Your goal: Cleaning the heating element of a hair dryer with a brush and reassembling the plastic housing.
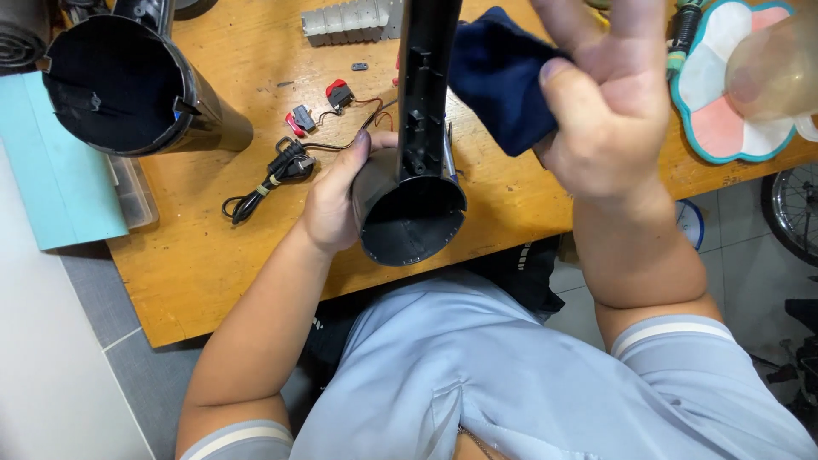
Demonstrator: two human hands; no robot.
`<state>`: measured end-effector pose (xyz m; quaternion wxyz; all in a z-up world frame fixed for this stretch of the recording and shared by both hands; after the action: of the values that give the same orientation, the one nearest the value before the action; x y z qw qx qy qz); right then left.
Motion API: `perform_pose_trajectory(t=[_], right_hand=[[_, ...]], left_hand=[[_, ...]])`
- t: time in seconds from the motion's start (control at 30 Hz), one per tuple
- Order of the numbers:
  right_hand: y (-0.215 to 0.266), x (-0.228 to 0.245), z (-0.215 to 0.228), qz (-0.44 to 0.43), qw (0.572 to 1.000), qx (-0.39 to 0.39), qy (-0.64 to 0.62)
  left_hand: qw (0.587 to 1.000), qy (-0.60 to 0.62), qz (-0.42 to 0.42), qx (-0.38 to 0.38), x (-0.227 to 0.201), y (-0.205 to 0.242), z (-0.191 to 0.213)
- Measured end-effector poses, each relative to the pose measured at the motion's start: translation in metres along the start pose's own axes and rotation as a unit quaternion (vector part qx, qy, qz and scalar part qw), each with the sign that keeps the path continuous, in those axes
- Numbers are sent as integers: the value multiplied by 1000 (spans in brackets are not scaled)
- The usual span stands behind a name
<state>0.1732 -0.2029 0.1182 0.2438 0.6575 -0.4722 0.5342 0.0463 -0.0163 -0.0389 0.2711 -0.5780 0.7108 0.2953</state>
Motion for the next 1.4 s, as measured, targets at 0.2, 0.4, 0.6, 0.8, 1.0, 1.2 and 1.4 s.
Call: perform_pose_trajectory(t=[0.2, 0.4, 0.6, 0.8, 1.0, 1.2, 1.4], right_hand=[[16, -20, -22, -160, 896, 8, -414], [18, -51, -37, -192, 944, 63, -262], [15, -67, -39, -159, 938, 91, -296], [18, -61, -41, -200, 938, 204, -196], [25, -48, -42, -63, 945, 320, 22], [22, -60, -31, -167, 849, 220, -450], [15, -69, -17, -154, 957, 69, -235]], left_hand=[[996, -80, 3, -34, -4, 0, -5], [998, 61, 7, -1, -3, 3, -15], [992, 25, 44, -119, 10, 12, 22], [995, 67, 39, -67, 2, 8, 11], [988, -39, 42, -143, 3, 7, 22], [991, 92, 70, -60, 9, -2, 16], [988, 85, 87, -99, 21, 2, 31]])
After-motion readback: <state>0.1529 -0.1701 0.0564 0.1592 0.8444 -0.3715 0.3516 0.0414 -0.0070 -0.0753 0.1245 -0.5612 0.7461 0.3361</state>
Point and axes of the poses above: each hand's wrist, its own y-axis away from the middle knuckle, its own z-axis out of the back of the hand, x = y × z, the point moved 6 cm from there along -y, towards the middle knuckle, and after that the axes turned 10 degrees about -y, right-handed, at the moved point
